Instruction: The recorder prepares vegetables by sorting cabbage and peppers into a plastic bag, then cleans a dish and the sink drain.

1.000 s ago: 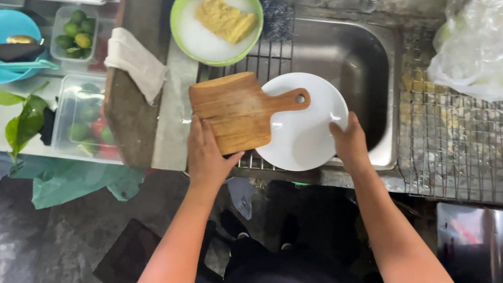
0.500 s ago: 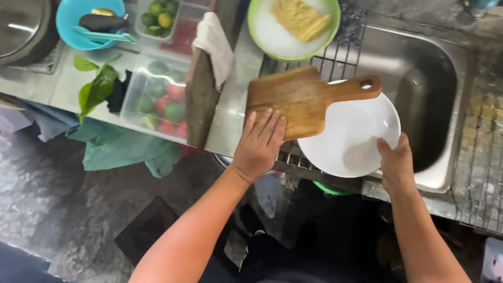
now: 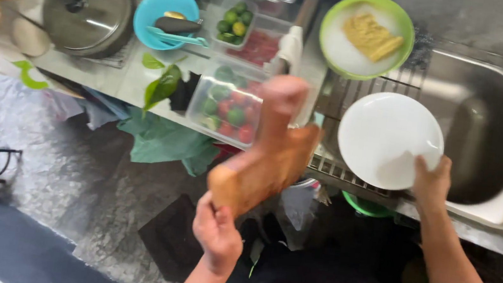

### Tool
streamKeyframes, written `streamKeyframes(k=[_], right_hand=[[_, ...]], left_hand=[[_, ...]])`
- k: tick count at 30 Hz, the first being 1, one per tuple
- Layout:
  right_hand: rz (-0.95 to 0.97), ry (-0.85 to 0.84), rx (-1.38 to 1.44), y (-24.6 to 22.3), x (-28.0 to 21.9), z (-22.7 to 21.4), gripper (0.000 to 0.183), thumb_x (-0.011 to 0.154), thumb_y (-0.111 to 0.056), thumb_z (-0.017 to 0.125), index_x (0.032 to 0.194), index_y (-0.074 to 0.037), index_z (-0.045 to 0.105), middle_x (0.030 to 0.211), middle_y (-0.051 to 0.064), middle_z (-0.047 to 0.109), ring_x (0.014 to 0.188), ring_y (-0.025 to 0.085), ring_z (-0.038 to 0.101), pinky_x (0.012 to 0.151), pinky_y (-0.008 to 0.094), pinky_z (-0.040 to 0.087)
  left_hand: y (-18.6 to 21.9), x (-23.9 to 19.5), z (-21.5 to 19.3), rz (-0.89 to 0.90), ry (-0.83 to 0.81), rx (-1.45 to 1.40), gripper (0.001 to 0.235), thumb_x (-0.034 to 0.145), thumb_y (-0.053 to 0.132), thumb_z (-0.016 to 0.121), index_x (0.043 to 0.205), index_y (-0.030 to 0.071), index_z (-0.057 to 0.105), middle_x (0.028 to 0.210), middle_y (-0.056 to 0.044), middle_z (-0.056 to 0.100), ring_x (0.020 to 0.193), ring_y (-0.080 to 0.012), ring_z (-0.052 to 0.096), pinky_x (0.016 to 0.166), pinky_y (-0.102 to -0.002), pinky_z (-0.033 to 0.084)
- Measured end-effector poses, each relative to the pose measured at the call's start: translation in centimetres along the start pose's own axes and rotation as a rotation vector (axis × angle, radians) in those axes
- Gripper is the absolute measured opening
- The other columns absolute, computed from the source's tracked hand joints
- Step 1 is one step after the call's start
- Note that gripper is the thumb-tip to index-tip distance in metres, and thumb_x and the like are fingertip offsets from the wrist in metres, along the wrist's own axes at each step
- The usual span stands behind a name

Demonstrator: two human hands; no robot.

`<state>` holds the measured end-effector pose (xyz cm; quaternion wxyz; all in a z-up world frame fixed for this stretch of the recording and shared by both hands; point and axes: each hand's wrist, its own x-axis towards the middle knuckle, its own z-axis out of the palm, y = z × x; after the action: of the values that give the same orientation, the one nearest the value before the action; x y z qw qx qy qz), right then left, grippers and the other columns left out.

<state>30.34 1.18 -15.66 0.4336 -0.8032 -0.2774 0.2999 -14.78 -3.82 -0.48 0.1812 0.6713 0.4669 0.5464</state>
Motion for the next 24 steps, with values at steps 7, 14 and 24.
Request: streamKeyframes(k=[7, 14, 24], right_hand=[[-0.457, 0.175, -0.359, -6.8, -7.3, 1.1, 0.042, 0.104, -0.004, 0.065, 0.140, 0.009, 0.049, 0.134, 0.023, 0.042, 0.110, 0.030, 0.053, 0.091, 0.040, 0.049], [-0.276, -0.972, 0.273, -9.9, -15.9, 7.5, 0.046, 0.100, -0.023, 0.053, 0.142, -0.004, 0.054, 0.124, 0.014, 0.068, 0.114, 0.021, 0.067, 0.098, 0.033, 0.057], [-0.360, -0.643, 0.103, -13.5, -15.9, -1.8, 0.043, 0.095, -0.007, 0.072, 0.136, -0.001, 0.061, 0.117, 0.017, 0.069, 0.106, 0.030, 0.065, 0.090, 0.035, 0.054]], left_hand=[[-2.4, 0.2, -4.5, -0.576, 0.406, -0.437, 0.034, 0.112, 0.027, 0.049, 0.126, -0.003, 0.057, 0.117, -0.008, 0.063, 0.105, -0.0149, 0.058, 0.096, -0.031, 0.047], [-0.9, -1.1, -2.5, -0.802, 0.685, -0.756, 0.030, 0.107, 0.023, 0.049, 0.125, 0.001, 0.058, 0.119, -0.008, 0.065, 0.108, -0.0189, 0.063, 0.096, -0.036, 0.051], [4.0, 1.5, 4.6, -0.753, 0.121, -0.812, 0.048, 0.108, 0.022, 0.051, 0.150, 0.001, 0.046, 0.143, -0.010, 0.057, 0.130, -0.0189, 0.053, 0.113, -0.035, 0.039]])
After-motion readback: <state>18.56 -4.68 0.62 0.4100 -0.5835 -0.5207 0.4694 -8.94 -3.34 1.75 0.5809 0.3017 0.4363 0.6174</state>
